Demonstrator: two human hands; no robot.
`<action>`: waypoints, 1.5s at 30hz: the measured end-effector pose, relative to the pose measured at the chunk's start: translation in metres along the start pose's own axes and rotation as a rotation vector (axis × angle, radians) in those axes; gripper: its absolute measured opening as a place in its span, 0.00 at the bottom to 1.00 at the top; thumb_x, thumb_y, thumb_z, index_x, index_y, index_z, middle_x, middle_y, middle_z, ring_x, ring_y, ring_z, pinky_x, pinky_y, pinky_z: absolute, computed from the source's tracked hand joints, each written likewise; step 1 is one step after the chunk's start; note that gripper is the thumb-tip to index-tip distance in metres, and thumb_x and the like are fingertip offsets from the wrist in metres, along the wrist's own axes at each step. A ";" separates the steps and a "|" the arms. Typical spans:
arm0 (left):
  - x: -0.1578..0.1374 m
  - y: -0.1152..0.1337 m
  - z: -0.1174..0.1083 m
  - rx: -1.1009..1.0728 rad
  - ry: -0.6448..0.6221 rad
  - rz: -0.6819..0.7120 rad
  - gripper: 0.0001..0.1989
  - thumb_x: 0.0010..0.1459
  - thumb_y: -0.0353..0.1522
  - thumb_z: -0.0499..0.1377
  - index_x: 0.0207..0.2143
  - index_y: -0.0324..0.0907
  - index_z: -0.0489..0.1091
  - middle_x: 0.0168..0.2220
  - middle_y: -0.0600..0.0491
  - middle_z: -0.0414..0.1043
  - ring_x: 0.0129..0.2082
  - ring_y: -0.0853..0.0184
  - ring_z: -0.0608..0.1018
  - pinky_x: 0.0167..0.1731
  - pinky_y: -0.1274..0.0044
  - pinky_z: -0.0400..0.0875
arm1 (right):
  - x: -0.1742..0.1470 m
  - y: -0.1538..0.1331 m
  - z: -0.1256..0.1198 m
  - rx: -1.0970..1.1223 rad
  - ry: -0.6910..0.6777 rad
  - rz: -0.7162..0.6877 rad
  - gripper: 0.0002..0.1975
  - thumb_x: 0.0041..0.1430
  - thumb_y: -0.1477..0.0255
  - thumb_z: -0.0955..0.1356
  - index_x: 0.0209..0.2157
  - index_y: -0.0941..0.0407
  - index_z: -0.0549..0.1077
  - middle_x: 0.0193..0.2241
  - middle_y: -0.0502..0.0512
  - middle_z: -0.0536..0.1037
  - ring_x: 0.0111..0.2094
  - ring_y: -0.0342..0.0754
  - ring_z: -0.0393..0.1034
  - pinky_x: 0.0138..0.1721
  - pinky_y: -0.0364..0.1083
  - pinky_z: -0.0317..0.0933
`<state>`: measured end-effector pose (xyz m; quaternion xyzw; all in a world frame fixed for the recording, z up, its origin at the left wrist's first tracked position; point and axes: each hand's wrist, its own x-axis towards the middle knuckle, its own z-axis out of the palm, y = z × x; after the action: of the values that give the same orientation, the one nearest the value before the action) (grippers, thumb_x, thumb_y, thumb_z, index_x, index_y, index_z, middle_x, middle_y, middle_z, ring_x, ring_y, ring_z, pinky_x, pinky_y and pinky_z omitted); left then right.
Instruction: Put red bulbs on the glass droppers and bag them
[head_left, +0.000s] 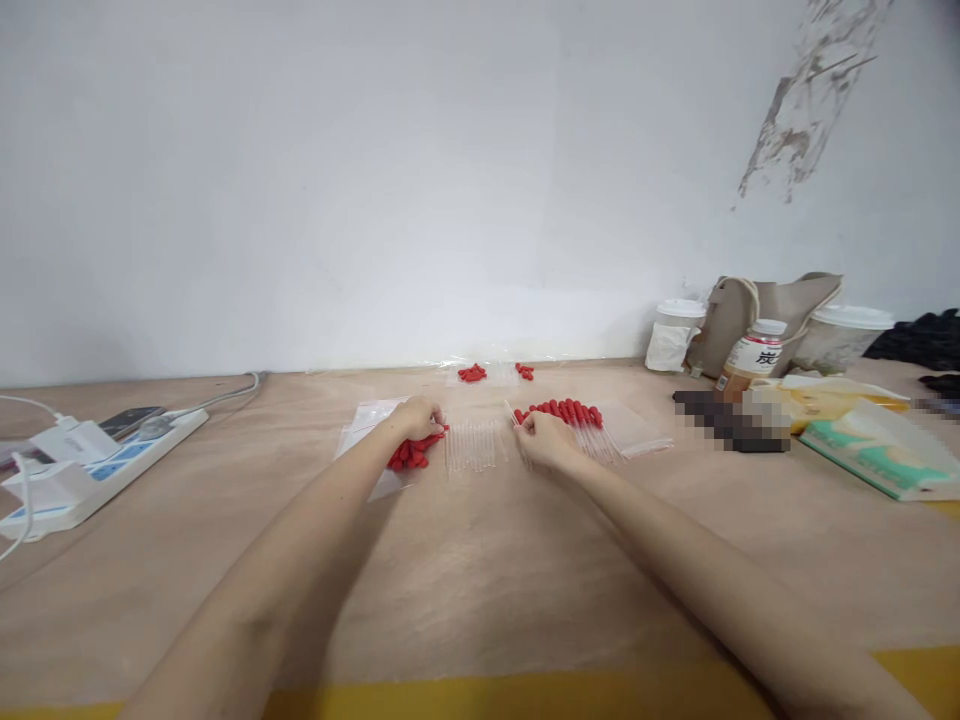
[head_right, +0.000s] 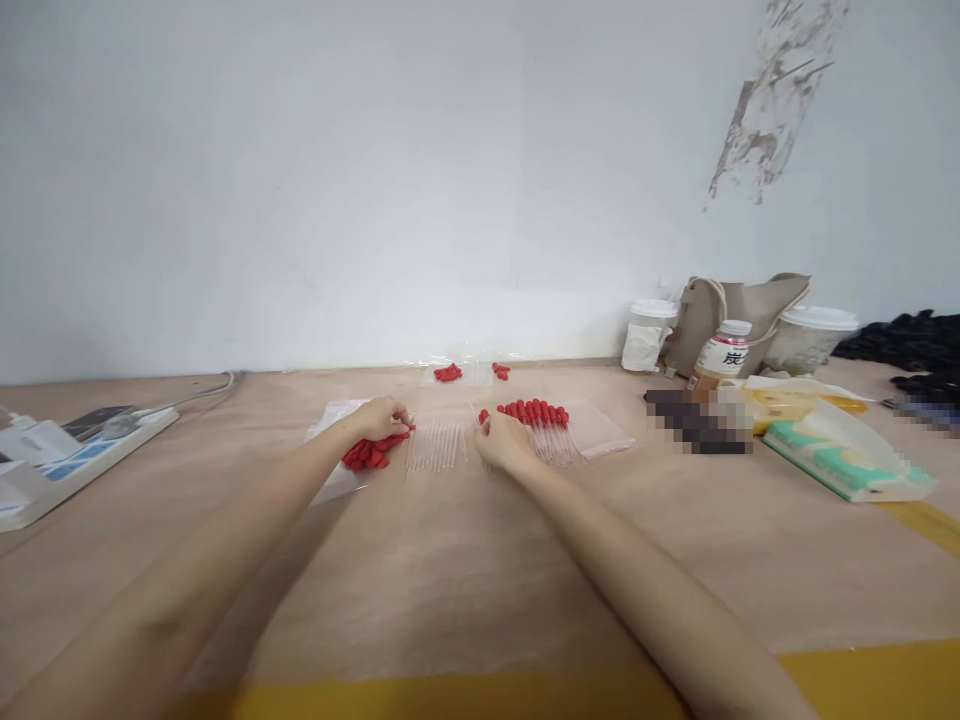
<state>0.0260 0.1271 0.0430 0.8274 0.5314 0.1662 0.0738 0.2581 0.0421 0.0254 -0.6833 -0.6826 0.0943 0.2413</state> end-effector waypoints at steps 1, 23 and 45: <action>0.002 0.000 0.002 -0.008 -0.016 -0.002 0.09 0.36 0.31 0.66 0.15 0.43 0.66 0.19 0.54 0.68 0.22 0.65 0.71 0.25 0.75 0.62 | -0.004 0.005 -0.002 0.050 0.039 -0.042 0.10 0.54 0.69 0.59 0.27 0.57 0.68 0.30 0.55 0.75 0.33 0.46 0.68 0.32 0.42 0.54; -0.135 0.070 0.042 -0.399 0.128 0.272 0.10 0.59 0.30 0.49 0.39 0.43 0.69 0.37 0.51 0.68 0.38 0.66 0.71 0.40 0.74 0.65 | -0.078 0.026 0.001 0.208 -0.010 -0.567 0.11 0.59 0.71 0.57 0.33 0.54 0.69 0.30 0.49 0.74 0.33 0.43 0.66 0.41 0.44 0.54; -0.140 0.082 0.038 -0.406 0.013 0.214 0.10 0.58 0.34 0.51 0.32 0.42 0.71 0.28 0.55 0.71 0.28 0.70 0.71 0.29 0.80 0.63 | -0.070 0.025 0.005 0.086 -0.037 -0.651 0.11 0.58 0.70 0.60 0.32 0.52 0.74 0.30 0.49 0.77 0.30 0.43 0.66 0.40 0.47 0.46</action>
<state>0.0560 -0.0324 0.0043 0.8461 0.3966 0.2821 0.2175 0.2743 -0.0243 -0.0040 -0.4168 -0.8648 0.0533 0.2747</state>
